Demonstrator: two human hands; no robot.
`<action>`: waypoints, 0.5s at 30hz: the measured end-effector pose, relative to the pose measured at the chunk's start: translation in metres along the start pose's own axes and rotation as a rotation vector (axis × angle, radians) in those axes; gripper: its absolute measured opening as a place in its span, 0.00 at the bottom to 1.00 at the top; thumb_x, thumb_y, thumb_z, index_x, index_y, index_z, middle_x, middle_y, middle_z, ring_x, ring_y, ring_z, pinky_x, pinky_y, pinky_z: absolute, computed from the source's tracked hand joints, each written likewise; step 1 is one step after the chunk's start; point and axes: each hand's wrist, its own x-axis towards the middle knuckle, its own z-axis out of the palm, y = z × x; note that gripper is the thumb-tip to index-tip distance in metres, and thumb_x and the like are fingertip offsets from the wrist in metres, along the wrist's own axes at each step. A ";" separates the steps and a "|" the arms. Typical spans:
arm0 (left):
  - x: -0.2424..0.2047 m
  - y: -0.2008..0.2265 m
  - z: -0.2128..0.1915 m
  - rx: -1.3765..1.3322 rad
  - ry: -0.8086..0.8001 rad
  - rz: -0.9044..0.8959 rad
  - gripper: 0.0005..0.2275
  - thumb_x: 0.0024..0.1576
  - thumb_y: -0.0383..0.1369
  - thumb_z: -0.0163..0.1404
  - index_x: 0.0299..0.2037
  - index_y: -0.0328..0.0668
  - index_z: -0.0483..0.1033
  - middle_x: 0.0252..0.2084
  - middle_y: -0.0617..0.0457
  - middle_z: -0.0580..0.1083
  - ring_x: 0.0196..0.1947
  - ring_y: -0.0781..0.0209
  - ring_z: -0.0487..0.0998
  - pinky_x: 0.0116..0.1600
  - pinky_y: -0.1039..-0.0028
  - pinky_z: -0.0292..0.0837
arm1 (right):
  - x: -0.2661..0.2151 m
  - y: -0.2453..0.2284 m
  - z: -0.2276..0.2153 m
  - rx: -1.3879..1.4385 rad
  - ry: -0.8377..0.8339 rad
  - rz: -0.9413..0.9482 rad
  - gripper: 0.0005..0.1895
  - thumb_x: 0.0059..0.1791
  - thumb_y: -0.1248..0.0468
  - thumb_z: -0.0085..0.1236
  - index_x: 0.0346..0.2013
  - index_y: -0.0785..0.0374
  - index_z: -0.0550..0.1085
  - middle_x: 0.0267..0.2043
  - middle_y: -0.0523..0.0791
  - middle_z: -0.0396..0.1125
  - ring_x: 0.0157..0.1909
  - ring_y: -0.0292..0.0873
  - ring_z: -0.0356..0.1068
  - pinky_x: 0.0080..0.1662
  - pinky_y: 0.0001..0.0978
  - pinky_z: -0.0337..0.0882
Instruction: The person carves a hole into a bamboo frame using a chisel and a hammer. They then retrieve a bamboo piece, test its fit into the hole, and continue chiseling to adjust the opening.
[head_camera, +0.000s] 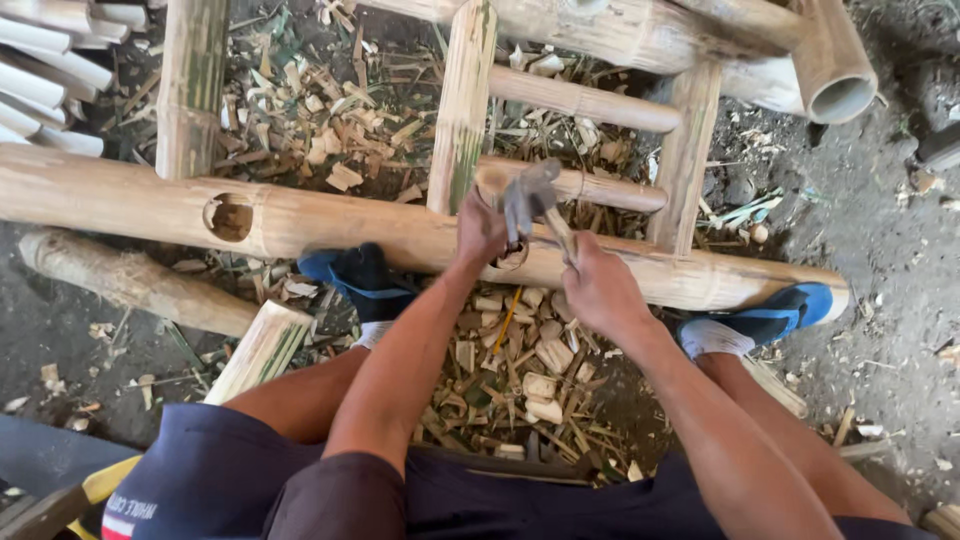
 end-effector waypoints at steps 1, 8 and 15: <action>0.010 0.000 0.001 0.040 -0.002 -0.026 0.21 0.47 0.30 0.60 0.51 0.33 0.72 0.41 0.45 0.79 0.41 0.53 0.81 0.45 0.65 0.78 | -0.004 0.004 -0.003 0.046 0.037 -0.005 0.14 0.50 0.68 0.48 0.49 0.68 0.63 0.29 0.59 0.70 0.29 0.62 0.73 0.35 0.54 0.72; 0.004 0.041 -0.020 -0.035 -0.270 0.099 0.24 0.50 0.39 0.61 0.52 0.34 0.68 0.42 0.42 0.77 0.39 0.56 0.81 0.41 0.66 0.85 | -0.016 0.012 -0.013 0.226 0.229 -0.055 0.07 0.51 0.67 0.49 0.43 0.66 0.66 0.32 0.58 0.71 0.37 0.60 0.75 0.40 0.49 0.72; -0.007 0.086 -0.041 -0.401 0.024 0.086 0.20 0.52 0.33 0.63 0.51 0.39 0.68 0.40 0.51 0.77 0.37 0.65 0.82 0.42 0.75 0.85 | -0.031 0.008 -0.014 0.287 0.310 -0.095 0.06 0.51 0.68 0.48 0.42 0.65 0.68 0.31 0.55 0.70 0.34 0.56 0.74 0.39 0.44 0.71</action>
